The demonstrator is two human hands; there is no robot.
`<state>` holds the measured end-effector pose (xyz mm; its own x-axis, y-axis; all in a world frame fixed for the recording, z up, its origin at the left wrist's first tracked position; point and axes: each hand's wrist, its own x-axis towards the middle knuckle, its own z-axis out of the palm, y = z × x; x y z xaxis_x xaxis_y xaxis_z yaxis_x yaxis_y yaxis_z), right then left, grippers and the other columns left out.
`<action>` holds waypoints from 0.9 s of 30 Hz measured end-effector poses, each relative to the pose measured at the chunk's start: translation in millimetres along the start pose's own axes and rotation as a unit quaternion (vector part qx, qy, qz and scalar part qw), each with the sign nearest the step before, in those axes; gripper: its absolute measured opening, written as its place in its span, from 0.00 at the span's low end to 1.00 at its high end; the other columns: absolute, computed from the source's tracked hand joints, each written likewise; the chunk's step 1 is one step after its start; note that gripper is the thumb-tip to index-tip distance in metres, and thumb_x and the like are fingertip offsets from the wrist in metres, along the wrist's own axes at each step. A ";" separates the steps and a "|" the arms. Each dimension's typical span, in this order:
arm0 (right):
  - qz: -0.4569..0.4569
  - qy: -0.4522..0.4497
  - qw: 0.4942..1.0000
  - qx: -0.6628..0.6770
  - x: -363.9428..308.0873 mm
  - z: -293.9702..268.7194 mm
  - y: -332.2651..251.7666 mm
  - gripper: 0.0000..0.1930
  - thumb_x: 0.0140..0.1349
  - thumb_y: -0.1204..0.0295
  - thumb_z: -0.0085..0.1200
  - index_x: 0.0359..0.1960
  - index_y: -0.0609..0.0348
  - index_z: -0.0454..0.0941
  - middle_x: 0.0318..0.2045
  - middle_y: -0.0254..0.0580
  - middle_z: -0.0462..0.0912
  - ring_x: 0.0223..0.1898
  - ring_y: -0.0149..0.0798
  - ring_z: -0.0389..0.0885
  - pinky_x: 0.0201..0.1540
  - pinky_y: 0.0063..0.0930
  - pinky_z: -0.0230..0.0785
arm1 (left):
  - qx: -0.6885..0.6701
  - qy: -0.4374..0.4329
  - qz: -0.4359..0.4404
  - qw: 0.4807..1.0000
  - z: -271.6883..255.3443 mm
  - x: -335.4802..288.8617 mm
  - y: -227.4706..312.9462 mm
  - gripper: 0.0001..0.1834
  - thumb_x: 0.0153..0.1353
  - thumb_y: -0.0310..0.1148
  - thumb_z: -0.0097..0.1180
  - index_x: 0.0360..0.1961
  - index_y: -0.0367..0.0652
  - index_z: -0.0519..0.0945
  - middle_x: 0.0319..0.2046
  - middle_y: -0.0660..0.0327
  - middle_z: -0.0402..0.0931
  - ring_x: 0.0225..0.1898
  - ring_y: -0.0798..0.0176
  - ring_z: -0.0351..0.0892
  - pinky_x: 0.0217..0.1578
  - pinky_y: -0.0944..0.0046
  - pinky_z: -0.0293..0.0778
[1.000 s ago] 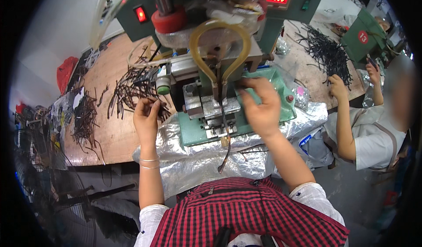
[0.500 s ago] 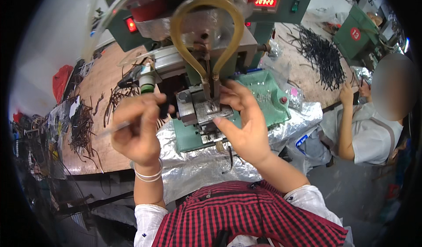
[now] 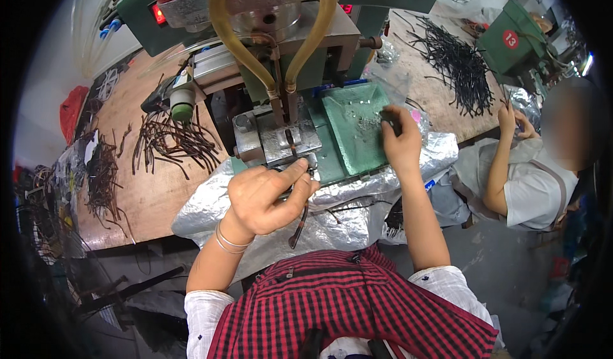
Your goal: The person repeatedly picks a black wire and a small metallic component, places them into a green press machine, and operates the lever to crimp the component onto the wire. Finished units are placed into a green tray on the table.
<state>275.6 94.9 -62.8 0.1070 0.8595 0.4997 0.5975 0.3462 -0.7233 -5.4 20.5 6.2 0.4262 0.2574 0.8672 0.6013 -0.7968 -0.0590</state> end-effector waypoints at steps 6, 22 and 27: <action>-0.021 -0.090 0.989 -0.112 -17.3 10.9 -13.0 0.08 0.55 0.78 0.64 0.36 0.62 0.81 0.35 0.48 0.81 0.40 0.51 0.80 0.46 0.39 0.71 | -0.002 -0.018 -0.021 1.000 -1.2 -0.3 1.1 0.12 0.48 0.30 0.75 0.33 0.44 0.84 0.37 0.57 0.86 0.18 0.70 0.73 0.17 0.72 0.65; -0.013 -0.044 0.999 0.011 -15.3 20.6 -38.0 0.06 0.64 0.80 0.57 0.41 0.65 0.82 0.37 0.45 0.86 0.39 0.38 0.85 0.48 0.30 0.74 | 0.350 -0.145 -0.221 0.899 -137.8 -116.3 -99.2 0.12 0.51 0.21 0.63 0.37 0.46 0.85 0.38 0.64 0.81 0.38 0.56 0.78 0.38 0.59 0.75; 0.076 -0.063 0.994 0.053 -15.7 25.1 -38.5 0.08 0.65 0.77 0.59 0.43 0.62 0.86 0.40 0.40 0.88 0.44 0.33 0.84 0.57 0.25 0.68 | 0.306 -0.438 -0.126 0.836 -149.2 -178.6 -160.7 0.04 0.52 0.29 0.62 0.30 0.44 0.85 0.40 0.61 0.79 0.45 0.57 0.74 0.49 0.59 0.70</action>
<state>231.0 77.5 -54.7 0.0855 0.9428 0.3223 0.4937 0.2409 -0.8356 -279.0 21.0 -65.4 0.4043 0.8900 0.2108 0.8651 -0.2973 -0.4040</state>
